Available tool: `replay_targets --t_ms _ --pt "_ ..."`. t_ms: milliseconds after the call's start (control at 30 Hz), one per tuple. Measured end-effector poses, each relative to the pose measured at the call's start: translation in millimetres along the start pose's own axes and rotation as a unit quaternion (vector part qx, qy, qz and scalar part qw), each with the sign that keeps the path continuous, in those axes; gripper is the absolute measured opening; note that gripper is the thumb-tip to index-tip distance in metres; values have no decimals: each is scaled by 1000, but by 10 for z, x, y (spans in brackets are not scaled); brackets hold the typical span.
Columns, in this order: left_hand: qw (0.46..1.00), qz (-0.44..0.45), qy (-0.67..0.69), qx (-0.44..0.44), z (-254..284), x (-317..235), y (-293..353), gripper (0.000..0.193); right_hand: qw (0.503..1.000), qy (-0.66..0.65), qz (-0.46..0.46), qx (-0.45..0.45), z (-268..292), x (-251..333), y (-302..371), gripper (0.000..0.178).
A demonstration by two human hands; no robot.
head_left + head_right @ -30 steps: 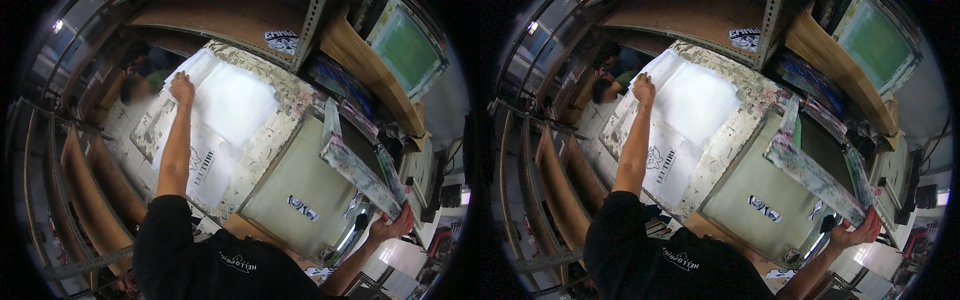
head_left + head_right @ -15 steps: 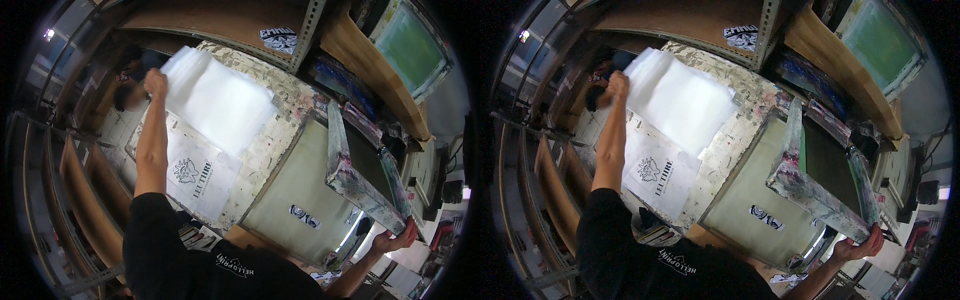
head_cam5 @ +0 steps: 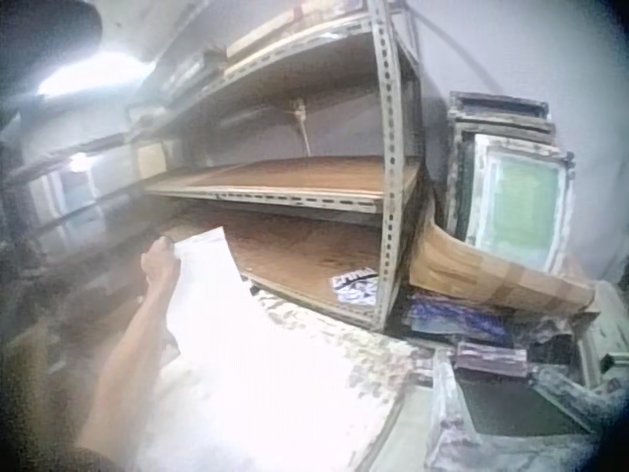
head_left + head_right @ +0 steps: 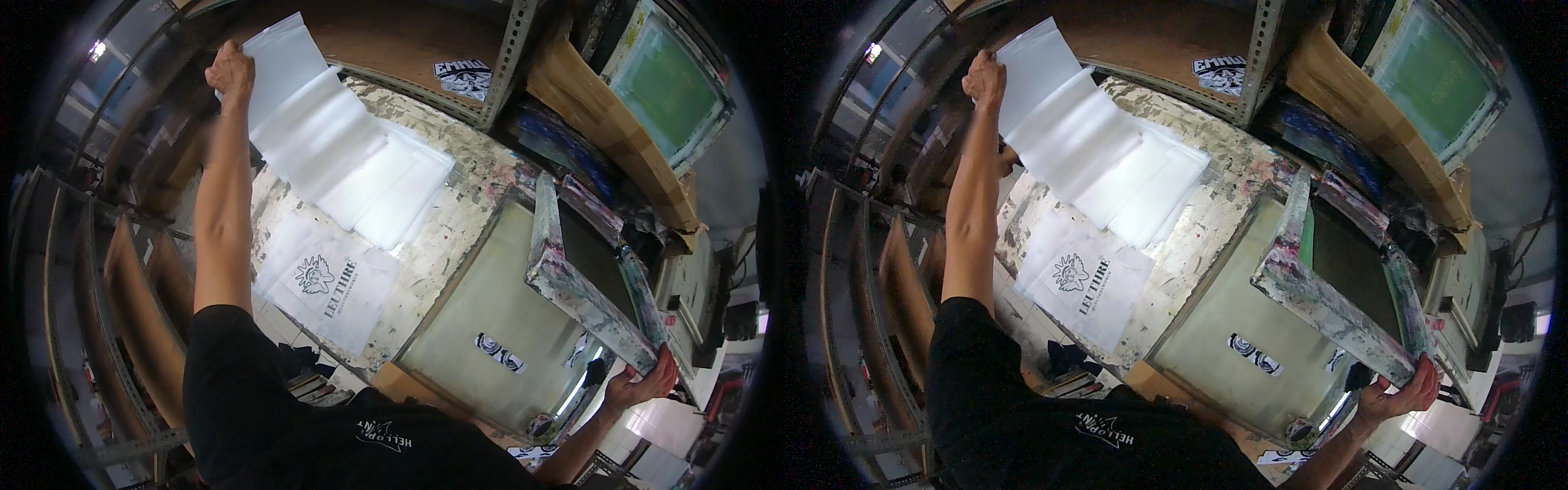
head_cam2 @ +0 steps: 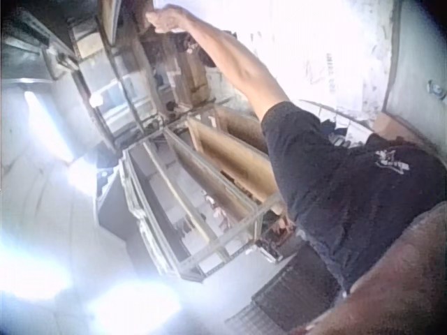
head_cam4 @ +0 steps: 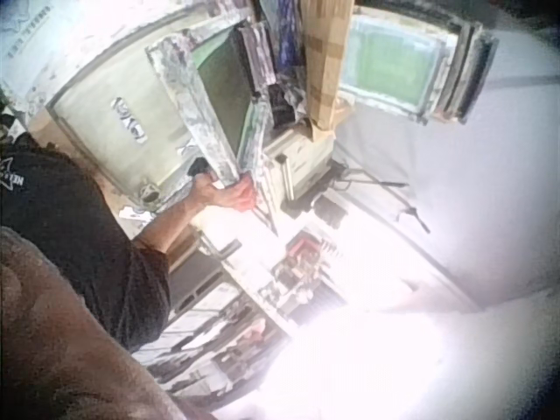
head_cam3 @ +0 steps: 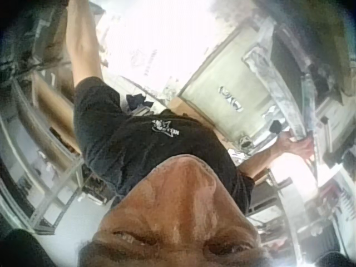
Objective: The person prepares a screen printing station by retrieving a squeegee and applying tape to a screen frame. They then place a white t-shirt under the screen, align it, and use the squeegee to pull ink across the screen, printing a design onto the shirt.
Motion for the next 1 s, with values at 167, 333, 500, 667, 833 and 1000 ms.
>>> replay_targets --t_ms 167,333,500,667,833,1000 --pt "987 -84 5 -134 656 -383 -412 15 1000 -7 -14 18 25 4 1 72" --pt "984 -89 67 -141 1620 -696 -636 19 999 -28 -16 6 31 25 -33 73" --pt "948 -222 226 33 2502 -1501 5 17 1000 -2 -12 -4 48 -9 -67 71" --pt "820 -126 522 199 3120 -1761 417 18 999 -37 -22 4 3 -14 -188 71" --pt "702 53 660 262 2632 -1402 632 17 1000 -16 -15 -10 42 6 -258 67" --pt "694 134 616 348 1656 -1140 1469 19 1000 -20 -15 -10 31 24 -308 65"
Point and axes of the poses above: each hand's wrist, its own y-axis away from the middle knuckle, its own z-axis out of the back of the hand, x = y × z, the point moved 4 cm from there along -y, towards the middle knuckle, and after that the axes turned 9 degrees about -z, right-handed, at the moved point
